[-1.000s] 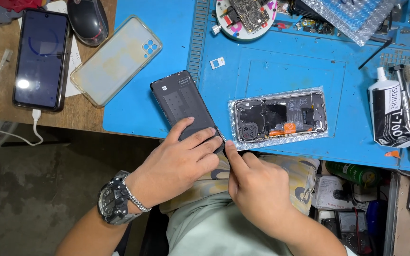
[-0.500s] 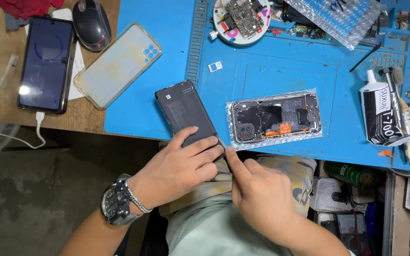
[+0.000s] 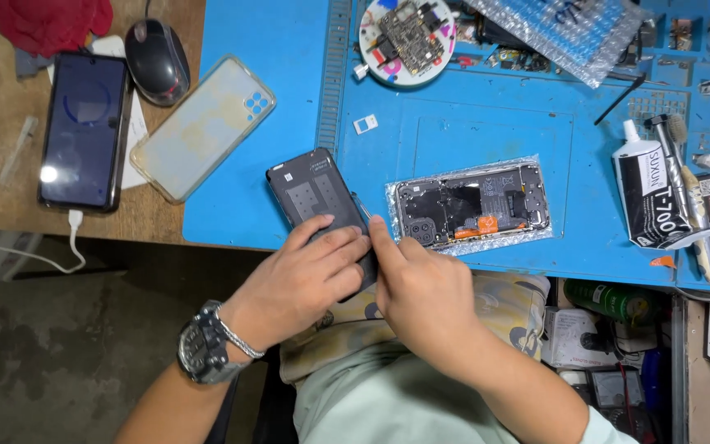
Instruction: The person uses a metal prying tool to separate the back cover from a disassembled smartphone. They then pick up a second smartphone and apply adhesive from a tube along its edges.
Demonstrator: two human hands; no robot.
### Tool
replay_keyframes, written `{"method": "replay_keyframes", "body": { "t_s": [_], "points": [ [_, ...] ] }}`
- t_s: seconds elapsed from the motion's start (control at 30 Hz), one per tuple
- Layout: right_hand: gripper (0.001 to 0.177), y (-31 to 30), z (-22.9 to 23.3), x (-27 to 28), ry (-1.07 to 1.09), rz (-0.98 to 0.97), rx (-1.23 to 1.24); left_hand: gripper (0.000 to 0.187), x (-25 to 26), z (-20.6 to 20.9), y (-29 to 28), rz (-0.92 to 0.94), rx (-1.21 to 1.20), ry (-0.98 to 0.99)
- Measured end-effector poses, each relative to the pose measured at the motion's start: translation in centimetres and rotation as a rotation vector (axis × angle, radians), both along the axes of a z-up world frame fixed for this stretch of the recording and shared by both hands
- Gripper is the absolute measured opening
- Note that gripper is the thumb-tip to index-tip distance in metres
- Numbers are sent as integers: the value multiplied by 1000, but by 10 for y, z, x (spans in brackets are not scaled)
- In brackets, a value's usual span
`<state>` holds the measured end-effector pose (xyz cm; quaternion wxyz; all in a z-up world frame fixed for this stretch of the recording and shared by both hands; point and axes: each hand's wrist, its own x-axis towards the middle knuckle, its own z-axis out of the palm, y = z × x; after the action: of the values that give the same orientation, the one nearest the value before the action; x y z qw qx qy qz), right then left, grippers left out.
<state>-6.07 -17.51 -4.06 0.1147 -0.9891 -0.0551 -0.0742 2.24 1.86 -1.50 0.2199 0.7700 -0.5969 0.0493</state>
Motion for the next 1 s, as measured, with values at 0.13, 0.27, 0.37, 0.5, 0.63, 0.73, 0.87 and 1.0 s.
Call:
{"method": "replay_keyframes", "body": {
  "t_s": [0.13, 0.27, 0.37, 0.5, 0.63, 0.73, 0.87, 1.0],
  "points": [
    [66, -10, 19, -40, 15, -54, -38, 12, -9, 6, -5, 30, -19, -98],
    [61, -11, 14, -54, 107, -44, -59, 19, -8, 5, -8, 22, -58, -119],
    [58, -9, 8, -48, 99, -31, -64, 20, -7, 2, -8, 8, -48, -89],
    [68, -5, 0, -28, 67, 17, -40, 18, -6, 3, -8, 6, -51, -50],
    [64, -9, -1, -18, -3, -3, 4, 18, -7, 7, -10, -14, -40, -25],
    [55, -15, 20, -38, -93, -63, -19, 17, -14, 8, -13, -34, -73, -55],
    [61, -15, 17, -57, 87, -61, -83, 15, -16, 1, -13, -43, -77, -86],
    [63, -11, 11, -58, 116, -50, -101, 10, -6, 11, -13, -22, -74, -102]
  ]
}}
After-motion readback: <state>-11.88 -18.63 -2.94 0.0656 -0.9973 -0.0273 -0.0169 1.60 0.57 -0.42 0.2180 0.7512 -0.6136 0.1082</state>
